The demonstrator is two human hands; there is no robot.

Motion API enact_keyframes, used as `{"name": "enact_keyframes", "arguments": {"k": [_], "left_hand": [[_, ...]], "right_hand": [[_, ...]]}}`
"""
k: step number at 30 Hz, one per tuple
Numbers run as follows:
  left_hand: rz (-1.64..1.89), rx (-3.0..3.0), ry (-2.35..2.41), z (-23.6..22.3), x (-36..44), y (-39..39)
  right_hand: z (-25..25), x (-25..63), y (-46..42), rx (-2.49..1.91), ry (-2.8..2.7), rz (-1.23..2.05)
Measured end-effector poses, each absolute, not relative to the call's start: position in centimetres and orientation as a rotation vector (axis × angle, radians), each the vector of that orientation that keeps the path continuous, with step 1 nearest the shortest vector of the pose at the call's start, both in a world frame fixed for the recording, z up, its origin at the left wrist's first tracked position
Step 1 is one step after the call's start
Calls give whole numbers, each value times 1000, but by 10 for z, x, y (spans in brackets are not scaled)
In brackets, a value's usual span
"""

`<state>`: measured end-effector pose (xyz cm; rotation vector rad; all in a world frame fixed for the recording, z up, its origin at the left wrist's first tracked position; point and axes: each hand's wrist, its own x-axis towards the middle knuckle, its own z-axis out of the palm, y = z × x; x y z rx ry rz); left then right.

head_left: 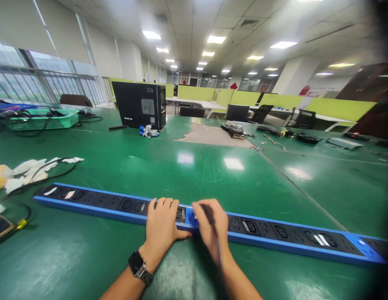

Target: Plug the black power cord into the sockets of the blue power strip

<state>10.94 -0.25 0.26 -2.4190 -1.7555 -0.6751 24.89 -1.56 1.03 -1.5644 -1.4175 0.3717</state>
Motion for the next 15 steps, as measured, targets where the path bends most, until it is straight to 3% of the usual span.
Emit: {"name": "enact_keyframes", "arguments": {"k": [3, 15], "left_hand": [[-670, -2433, -1759, 3, 109, -3], [-654, -2411, -1769, 3, 111, -3]], "right_hand": [[15, 250, -17, -1462, -1310, 517], [2, 246, -14, -1625, -1708, 42]]}}
